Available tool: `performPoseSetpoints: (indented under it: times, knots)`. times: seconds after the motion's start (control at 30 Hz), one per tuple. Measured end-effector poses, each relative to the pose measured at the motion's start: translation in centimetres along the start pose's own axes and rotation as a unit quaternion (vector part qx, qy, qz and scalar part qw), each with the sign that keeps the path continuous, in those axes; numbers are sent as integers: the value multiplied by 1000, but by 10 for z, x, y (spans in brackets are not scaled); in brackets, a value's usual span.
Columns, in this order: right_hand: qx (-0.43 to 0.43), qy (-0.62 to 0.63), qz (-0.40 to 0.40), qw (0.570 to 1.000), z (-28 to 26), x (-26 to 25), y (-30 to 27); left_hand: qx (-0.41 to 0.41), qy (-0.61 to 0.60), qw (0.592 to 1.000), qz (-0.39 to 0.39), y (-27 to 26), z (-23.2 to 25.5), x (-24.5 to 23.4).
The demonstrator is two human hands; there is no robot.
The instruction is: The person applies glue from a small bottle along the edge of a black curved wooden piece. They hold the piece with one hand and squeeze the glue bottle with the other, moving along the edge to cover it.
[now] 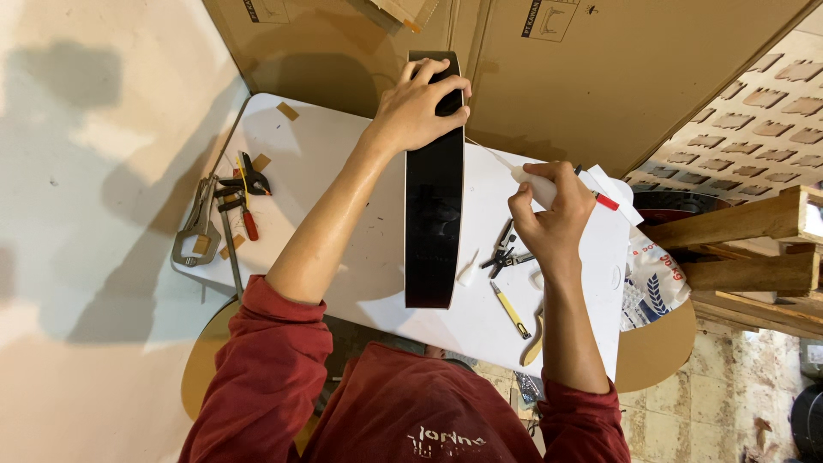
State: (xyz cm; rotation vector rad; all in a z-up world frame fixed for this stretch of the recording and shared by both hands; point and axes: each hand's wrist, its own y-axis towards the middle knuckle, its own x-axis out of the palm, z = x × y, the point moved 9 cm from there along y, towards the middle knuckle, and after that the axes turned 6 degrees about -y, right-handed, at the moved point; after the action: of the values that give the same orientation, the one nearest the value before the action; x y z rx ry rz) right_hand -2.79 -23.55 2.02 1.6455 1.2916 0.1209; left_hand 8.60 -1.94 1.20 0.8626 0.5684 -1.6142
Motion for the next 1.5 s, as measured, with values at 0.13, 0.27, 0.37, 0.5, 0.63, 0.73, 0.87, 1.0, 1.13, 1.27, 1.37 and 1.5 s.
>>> performPoseSetpoints:
  times: [0.13,0.27,0.37,0.5,0.63,0.73,0.87,1.0,1.13,1.27,1.37,1.5]
  knots:
    - [-10,-7,-8,1000,-2,4,0,12,3,1000,14,3,-2,1]
    - [-4,2,1,1000,-4,0,-1,5,-5,1000,11,1,0,0]
    - [-4,-2,6,1000,-5,-1,2,6,-6,1000,12,0,0,0]
    - [40,2,14,999,5,-3,2,35,12,999,33,8,-7,6]
    - [69,58,63,994,12,-20,-2,5,-2,1000,5,2,-2,3]
    - [75,72,121,987,19,-31,-8,6,-1,1000,4,2,-3,4]
    - [143,169,155,963,35,-25,-18,12,-1,1000,10,5,-5,5]
    - [193,270,147,932,47,-6,-25,2,-5,1000,2,5,-2,3]
    - [198,318,111,921,43,20,-19,9,-9,1000,6,5,-1,3]
    - [235,360,67,901,52,57,-18,27,-2,1000,7,4,0,2]
    - [256,374,57,890,50,71,-15,35,5,999,4,2,3,2]
    - [276,407,45,869,45,82,-14,33,12,999,-10,-4,5,5]
